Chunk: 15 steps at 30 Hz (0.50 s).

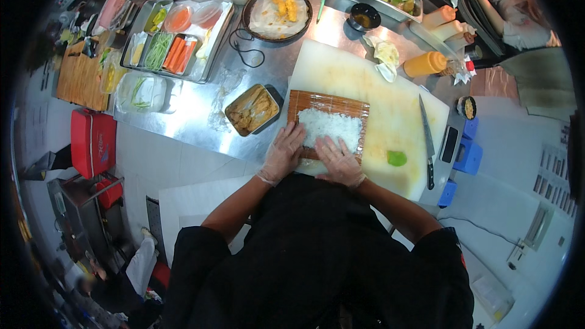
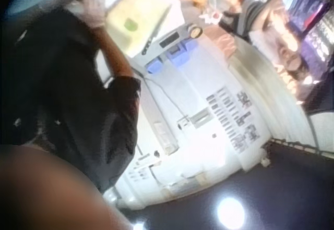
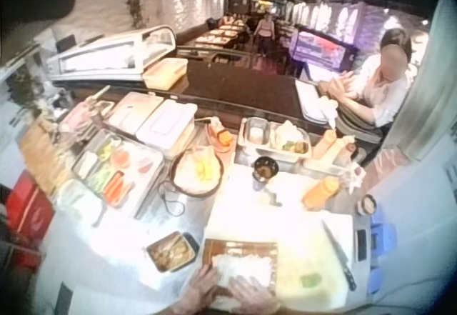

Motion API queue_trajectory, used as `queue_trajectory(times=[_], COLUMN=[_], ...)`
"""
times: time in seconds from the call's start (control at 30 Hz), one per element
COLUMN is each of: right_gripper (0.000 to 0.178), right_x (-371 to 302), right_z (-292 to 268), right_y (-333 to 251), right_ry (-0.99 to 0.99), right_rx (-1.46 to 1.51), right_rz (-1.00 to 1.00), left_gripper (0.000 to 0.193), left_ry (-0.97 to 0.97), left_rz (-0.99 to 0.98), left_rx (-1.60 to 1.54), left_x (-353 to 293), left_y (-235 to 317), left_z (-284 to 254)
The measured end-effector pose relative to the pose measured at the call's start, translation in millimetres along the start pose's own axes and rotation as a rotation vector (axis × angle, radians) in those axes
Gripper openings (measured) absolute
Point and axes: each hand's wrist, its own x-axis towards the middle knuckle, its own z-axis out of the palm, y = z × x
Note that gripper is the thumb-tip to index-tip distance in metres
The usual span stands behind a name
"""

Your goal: The person slices a green vegetable on a cutting board, then places a bamboo mat on the counter and spreads rice onto a sheet of nori. They add ingredients from nearby containers and continue assembling the sushi roll.

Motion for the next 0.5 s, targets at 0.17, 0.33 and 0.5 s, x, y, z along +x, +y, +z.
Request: queue_trajectory(times=[0.17, 0.33, 0.5], right_gripper=[0.095, 0.091, 0.094], right_x=[7.1, 38.0, 51.3], right_z=[-2.2, -33.0, -40.0], right_y=[-0.4, -2.0, -2.3], right_ry=[0.014, 0.044, -0.064], right_rx=[0.076, 0.311, 0.356], right_rz=[-0.036, 0.031, 0.090], left_gripper=[0.077, 0.084, 0.084], left_ry=[-0.134, -0.200, -0.153], left_rz=[0.005, -0.063, -0.111], left_rx=[0.107, 0.000, -0.056], left_x=[-20.4, -20.8, -25.9], left_y=[16.4, 13.3, 13.3], left_z=[1.2, -2.2, 1.1])
